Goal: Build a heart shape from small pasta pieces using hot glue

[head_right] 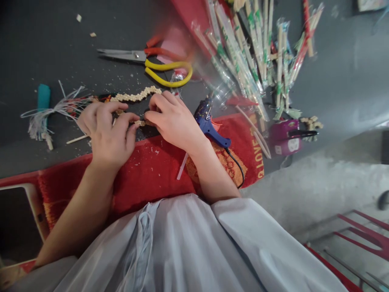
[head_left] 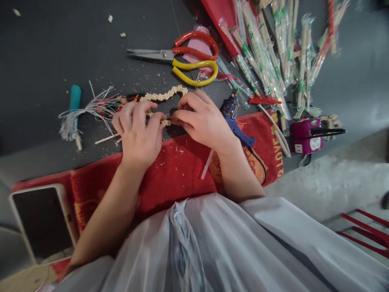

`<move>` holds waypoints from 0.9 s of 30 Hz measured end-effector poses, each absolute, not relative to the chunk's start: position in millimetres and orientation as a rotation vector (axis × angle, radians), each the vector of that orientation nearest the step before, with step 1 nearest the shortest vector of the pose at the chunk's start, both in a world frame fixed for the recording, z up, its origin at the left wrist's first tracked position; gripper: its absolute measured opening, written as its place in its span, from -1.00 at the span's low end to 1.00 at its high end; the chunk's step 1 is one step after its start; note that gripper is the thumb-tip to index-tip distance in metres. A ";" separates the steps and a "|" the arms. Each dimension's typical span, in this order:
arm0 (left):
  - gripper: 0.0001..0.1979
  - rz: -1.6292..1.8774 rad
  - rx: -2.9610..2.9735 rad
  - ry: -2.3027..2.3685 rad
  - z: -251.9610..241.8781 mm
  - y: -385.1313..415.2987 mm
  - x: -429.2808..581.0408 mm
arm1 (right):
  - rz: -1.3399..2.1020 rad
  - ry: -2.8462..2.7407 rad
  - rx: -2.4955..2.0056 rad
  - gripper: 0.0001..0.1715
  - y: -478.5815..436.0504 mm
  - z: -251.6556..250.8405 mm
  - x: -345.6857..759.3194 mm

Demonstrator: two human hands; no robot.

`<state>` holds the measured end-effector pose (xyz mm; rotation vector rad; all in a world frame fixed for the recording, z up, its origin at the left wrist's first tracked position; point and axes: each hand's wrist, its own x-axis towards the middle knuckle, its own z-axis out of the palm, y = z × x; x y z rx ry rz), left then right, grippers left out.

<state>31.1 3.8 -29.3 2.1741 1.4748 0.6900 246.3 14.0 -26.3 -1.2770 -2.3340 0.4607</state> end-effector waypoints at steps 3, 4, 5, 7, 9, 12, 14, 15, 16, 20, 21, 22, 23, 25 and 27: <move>-0.74 0.685 2.147 1.461 -28.2 4.1 31.5 | 0.466 -2.330 -1.272 -0.71 13.9 -26.6 246.5; -0.74 0.684 2.142 1.461 -27.6 4.2 31.7 | 0.469 -2.328 -1.273 -0.71 13.9 -26.4 246.5; -0.73 0.679 2.140 1.464 -26.9 4.3 32.0 | 0.472 -2.328 -1.278 -0.70 13.8 -26.0 246.5; -0.71 0.652 2.138 1.478 -26.1 4.2 32.5 | 0.484 -2.329 -1.298 -0.69 13.6 -24.8 246.2; -0.71 0.623 2.130 1.483 -26.3 3.9 32.5 | 0.507 -2.333 -1.321 -0.66 13.4 -23.4 245.9; -0.70 0.651 2.127 1.471 -28.8 3.2 31.8 | 0.519 -2.334 -1.329 -0.64 13.3 -21.8 245.4; -0.70 0.681 2.137 1.469 -30.1 2.8 31.6 | 0.504 -2.332 -1.323 -0.65 13.2 -21.4 245.3; -0.71 0.680 2.140 1.469 -30.2 2.6 31.6 | 0.495 -2.331 -1.321 -0.66 13.1 -21.3 245.2; -0.71 0.669 2.142 1.472 -29.8 2.5 31.8 | 0.488 -2.331 -1.321 -0.67 13.0 -21.4 245.1; -0.74 0.620 2.171 1.494 -26.1 2.5 32.5 | 0.488 -2.328 -1.329 -0.71 12.9 -22.5 245.1; -0.74 0.621 2.187 1.497 -25.5 2.5 32.5 | 0.496 -2.326 -1.329 -0.72 13.0 -23.0 245.2; -0.75 0.623 2.207 1.497 -25.2 2.5 32.3 | 0.505 -2.322 -1.326 -0.72 13.0 -23.5 245.4; -0.75 0.626 2.226 1.495 -25.3 2.6 32.0 | 0.515 -2.318 -1.322 -0.73 13.1 -24.0 245.5; -0.76 0.632 2.265 1.489 -26.3 2.5 31.1 | 0.532 -2.314 -1.313 -0.73 13.3 -24.6 246.0; -0.76 0.643 2.292 1.481 -27.4 2.3 30.3 | 0.539 -2.311 -1.308 -0.72 13.4 -24.8 246.3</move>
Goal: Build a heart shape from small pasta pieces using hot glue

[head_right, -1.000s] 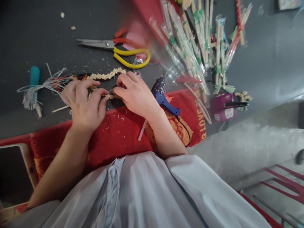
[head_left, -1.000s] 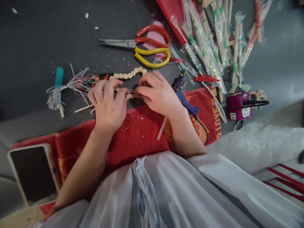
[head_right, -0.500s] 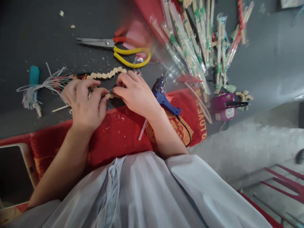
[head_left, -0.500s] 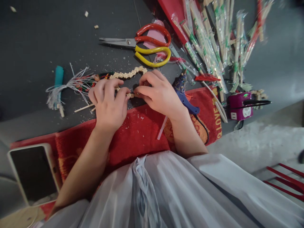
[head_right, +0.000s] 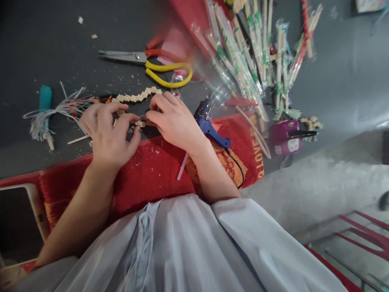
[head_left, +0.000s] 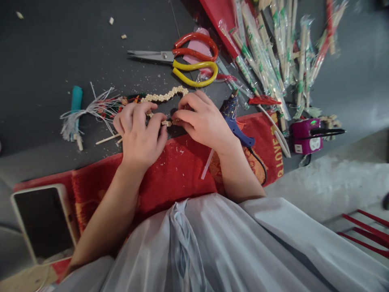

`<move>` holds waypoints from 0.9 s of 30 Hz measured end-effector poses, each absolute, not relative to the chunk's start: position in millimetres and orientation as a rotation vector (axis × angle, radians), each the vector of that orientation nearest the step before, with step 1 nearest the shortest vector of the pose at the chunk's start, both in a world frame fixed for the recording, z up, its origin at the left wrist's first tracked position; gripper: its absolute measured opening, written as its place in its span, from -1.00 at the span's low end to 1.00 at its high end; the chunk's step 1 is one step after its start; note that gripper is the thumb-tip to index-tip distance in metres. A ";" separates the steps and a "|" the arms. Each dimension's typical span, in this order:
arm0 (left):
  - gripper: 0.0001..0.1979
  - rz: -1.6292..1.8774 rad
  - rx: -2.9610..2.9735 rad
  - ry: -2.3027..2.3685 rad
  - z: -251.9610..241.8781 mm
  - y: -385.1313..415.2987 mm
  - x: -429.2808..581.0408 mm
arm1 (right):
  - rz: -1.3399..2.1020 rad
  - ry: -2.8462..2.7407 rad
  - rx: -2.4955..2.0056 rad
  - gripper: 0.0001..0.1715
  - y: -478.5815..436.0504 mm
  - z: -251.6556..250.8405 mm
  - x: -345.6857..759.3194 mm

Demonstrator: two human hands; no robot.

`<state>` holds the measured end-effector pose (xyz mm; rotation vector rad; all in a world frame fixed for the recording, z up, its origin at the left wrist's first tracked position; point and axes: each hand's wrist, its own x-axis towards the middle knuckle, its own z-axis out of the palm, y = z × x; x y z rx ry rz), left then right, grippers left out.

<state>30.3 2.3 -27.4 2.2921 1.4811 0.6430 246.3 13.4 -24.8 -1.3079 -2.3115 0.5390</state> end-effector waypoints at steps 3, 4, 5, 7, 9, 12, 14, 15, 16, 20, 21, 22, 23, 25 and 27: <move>-0.75 0.643 2.300 1.476 -28.1 1.8 29.6 | 0.534 -2.313 -1.310 -0.71 13.5 -24.3 246.4; -0.75 0.637 2.297 1.477 -28.0 1.8 29.4 | 0.530 -2.316 -1.312 -0.71 13.5 -24.1 246.3; -0.74 0.625 2.290 1.475 -27.9 1.8 29.3 | 0.524 -2.319 -1.313 -0.71 13.5 -23.9 246.3; -0.74 0.605 2.268 1.464 -27.7 2.2 29.1 | 0.514 -2.323 -1.317 -0.70 13.5 -23.8 246.2; -0.74 0.603 2.239 1.449 -27.8 2.8 29.1 | 0.512 -2.320 -1.322 -0.70 13.4 -23.9 246.1; -0.75 0.605 2.203 1.453 -28.0 3.8 30.2 | 0.516 -2.312 -1.324 -0.70 13.3 -24.2 246.1; -0.75 0.595 2.180 1.473 -27.8 4.3 31.4 | 0.513 -2.314 -1.325 -0.70 13.3 -24.4 246.1; -0.75 0.587 2.172 1.481 -27.6 4.4 32.0 | 0.511 -2.317 -1.328 -0.71 13.4 -24.3 246.1; -0.74 0.578 2.165 1.486 -27.5 4.5 32.5 | 0.510 -2.320 -1.331 -0.71 13.4 -24.3 246.1; -0.70 0.585 2.146 1.472 -28.5 4.8 32.9 | 0.527 -2.321 -1.339 -0.71 13.5 -24.0 246.0; -0.69 0.596 2.135 1.464 -29.3 4.8 32.6 | 0.534 -2.319 -1.339 -0.71 13.6 -24.0 246.0; -0.69 0.607 2.126 1.458 -30.1 4.8 32.3 | 0.541 -2.318 -1.339 -0.72 13.6 -23.9 246.0; -0.69 0.615 2.123 1.453 -31.0 4.8 32.0 | 0.545 -2.316 -1.339 -0.73 13.6 -23.8 246.0; -0.70 0.621 2.131 1.454 -32.2 4.8 31.6 | 0.547 -2.313 -1.338 -0.74 13.7 -23.6 246.0; -0.71 0.622 2.143 1.459 -32.7 4.7 31.5 | 0.547 -2.313 -1.337 -0.76 13.9 -23.4 246.1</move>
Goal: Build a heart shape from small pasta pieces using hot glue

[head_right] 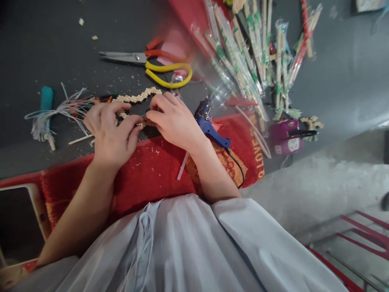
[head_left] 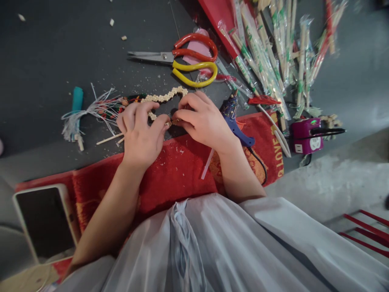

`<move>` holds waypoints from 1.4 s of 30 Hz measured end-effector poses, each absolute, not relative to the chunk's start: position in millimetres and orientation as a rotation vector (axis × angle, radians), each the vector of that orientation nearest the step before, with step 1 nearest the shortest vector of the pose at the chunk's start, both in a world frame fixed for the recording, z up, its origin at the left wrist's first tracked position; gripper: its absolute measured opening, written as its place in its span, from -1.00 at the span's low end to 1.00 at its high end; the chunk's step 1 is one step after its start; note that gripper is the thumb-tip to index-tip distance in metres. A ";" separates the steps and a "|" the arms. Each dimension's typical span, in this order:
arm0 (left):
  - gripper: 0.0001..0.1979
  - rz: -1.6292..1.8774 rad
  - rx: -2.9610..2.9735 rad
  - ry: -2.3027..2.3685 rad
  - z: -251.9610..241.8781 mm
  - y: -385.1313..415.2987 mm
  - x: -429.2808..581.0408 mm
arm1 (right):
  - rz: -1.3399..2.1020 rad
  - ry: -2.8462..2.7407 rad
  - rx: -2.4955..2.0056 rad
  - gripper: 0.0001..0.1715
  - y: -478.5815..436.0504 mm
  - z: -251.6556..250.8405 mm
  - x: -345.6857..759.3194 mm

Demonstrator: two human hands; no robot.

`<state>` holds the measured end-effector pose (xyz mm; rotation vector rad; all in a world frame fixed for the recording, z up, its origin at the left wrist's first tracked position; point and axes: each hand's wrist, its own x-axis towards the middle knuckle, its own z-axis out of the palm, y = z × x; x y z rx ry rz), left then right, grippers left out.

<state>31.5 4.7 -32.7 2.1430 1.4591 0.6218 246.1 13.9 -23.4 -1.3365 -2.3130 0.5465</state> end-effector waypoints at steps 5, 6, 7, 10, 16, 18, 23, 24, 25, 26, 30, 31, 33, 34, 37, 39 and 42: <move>-0.71 0.628 2.124 1.444 -32.1 5.0 32.0 | 0.529 -2.323 -1.321 -0.75 14.5 -23.3 246.6; -0.71 0.628 2.115 1.439 -32.1 5.1 32.1 | 0.522 -2.324 -1.319 -0.75 14.5 -23.4 246.7; -0.72 0.630 2.111 1.438 -32.1 5.1 32.2 | 0.517 -2.326 -1.319 -0.74 14.4 -23.6 246.7; -0.73 0.631 2.125 1.450 -32.3 5.2 32.4 | 0.520 -2.327 -1.326 -0.74 14.0 -24.0 246.6; -0.73 0.605 2.140 1.446 -29.9 4.4 32.3 | 0.502 -2.317 -1.311 -0.75 13.8 -23.8 246.6; -0.74 0.631 2.157 1.444 -29.6 4.2 32.2 | 0.506 -2.317 -1.308 -0.74 13.8 -23.2 246.7; -0.73 0.628 2.157 1.438 -30.5 4.5 32.4 | 0.525 -2.324 -1.310 -0.71 13.3 -23.1 247.1; -0.73 0.616 2.161 1.444 -30.4 4.5 32.6 | 0.526 -2.323 -1.306 -0.71 13.2 -23.5 247.3; -0.73 0.604 2.169 1.453 -30.1 4.4 32.8 | 0.526 -2.321 -1.302 -0.71 13.1 -24.0 247.4; -0.73 0.593 2.178 1.465 -29.8 4.3 33.1 | 0.525 -2.319 -1.297 -0.71 13.1 -24.6 247.5; -0.75 0.577 2.225 1.479 -28.8 3.9 33.7 | 0.518 -2.318 -1.288 -0.72 13.5 -26.1 247.9; -0.75 0.579 2.237 1.475 -28.9 3.9 33.5 | 0.517 -2.317 -1.288 -0.72 13.5 -26.4 247.8; -0.75 0.591 2.262 1.467 -29.5 3.9 33.1 | 0.521 -2.311 -1.286 -0.72 13.6 -26.8 247.6; -0.76 0.603 2.273 1.463 -30.0 3.9 32.8 | 0.523 -2.307 -1.286 -0.73 13.5 -27.0 247.5; -0.77 0.632 2.289 1.451 -31.6 3.8 32.3 | 0.516 -2.299 -1.281 -0.74 13.2 -27.6 246.9; -0.77 0.625 2.280 1.449 -32.3 3.8 32.2 | 0.494 -2.300 -1.275 -0.74 13.1 -27.9 246.7; -0.77 0.579 2.258 1.463 -32.1 3.8 32.3 | 0.472 -2.303 -1.266 -0.74 13.0 -27.9 246.7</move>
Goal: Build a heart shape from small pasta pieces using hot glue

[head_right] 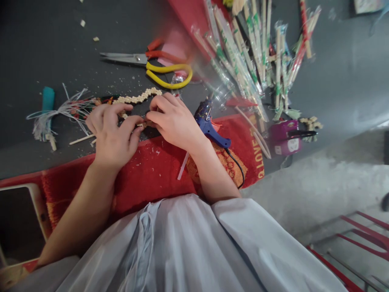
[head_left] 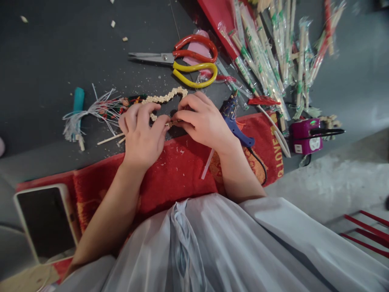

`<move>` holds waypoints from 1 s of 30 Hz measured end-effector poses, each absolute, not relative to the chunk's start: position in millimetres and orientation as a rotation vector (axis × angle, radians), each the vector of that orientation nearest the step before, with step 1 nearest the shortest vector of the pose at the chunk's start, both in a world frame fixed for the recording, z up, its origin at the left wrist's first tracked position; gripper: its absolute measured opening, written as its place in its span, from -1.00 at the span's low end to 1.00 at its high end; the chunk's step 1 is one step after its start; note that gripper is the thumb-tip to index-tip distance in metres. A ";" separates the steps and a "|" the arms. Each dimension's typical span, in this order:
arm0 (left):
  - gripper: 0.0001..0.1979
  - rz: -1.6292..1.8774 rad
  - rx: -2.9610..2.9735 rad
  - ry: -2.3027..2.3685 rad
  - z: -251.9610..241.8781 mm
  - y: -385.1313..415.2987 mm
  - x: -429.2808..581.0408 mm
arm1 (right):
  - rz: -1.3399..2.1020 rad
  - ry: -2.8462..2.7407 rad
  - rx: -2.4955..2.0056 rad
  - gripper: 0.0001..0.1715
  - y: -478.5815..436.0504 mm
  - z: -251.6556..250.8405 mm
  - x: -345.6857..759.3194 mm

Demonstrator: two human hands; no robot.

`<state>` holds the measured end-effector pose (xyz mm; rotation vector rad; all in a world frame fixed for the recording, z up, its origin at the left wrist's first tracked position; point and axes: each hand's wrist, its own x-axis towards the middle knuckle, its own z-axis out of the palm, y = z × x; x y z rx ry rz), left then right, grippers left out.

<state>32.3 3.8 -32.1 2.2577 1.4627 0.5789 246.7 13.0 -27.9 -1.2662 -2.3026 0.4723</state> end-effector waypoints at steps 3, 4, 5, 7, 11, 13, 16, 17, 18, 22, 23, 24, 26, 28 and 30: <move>-0.78 0.539 2.245 1.458 -31.5 3.8 32.4 | 0.475 -2.302 -1.264 -0.75 13.0 -27.7 247.0; -0.78 0.536 2.247 1.454 -31.4 3.9 32.4 | 0.477 -2.303 -1.265 -0.75 13.0 -27.8 247.1; -0.78 0.541 2.252 1.453 -31.3 4.0 32.5 | 0.480 -2.305 -1.265 -0.75 13.1 -27.8 247.2; -0.78 0.561 2.269 1.456 -31.1 4.2 32.5 | 0.486 -2.307 -1.262 -0.76 13.3 -28.1 247.3; -0.78 0.556 2.287 1.453 -29.7 4.6 32.6 | 0.486 -2.313 -1.249 -0.78 13.7 -28.5 246.8; -0.78 0.535 2.284 1.453 -28.9 4.6 32.9 | 0.478 -2.318 -1.249 -0.80 13.7 -28.4 246.4; -0.78 0.519 2.270 1.463 -28.3 4.4 33.2 | 0.471 -2.320 -1.256 -0.81 13.4 -28.5 245.7; -0.78 0.520 2.263 1.467 -28.4 4.3 33.2 | 0.475 -2.318 -1.258 -0.81 13.3 -28.6 245.6; -0.79 0.524 2.257 1.468 -28.6 4.2 33.2 | 0.481 -2.316 -1.260 -0.81 13.3 -28.7 245.5; -0.79 0.549 2.252 1.451 -30.2 3.6 32.5 | 0.509 -2.309 -1.269 -0.82 13.1 -28.7 245.7; -0.78 0.558 2.250 1.445 -30.8 3.4 32.3 | 0.517 -2.308 -1.271 -0.82 13.1 -28.5 245.8; -0.78 0.568 2.245 1.440 -31.3 3.3 32.2 | 0.526 -2.307 -1.272 -0.82 13.0 -28.3 245.9; -0.77 0.591 2.241 1.430 -32.2 3.0 31.9 | 0.540 -2.305 -1.274 -0.82 13.0 -27.8 246.0; -0.76 0.612 2.249 1.423 -32.6 2.7 31.8 | 0.546 -2.302 -1.276 -0.83 13.0 -27.2 245.9; -0.76 0.621 2.261 1.424 -32.3 2.5 31.6 | 0.549 -2.298 -1.282 -0.83 13.1 -26.8 245.6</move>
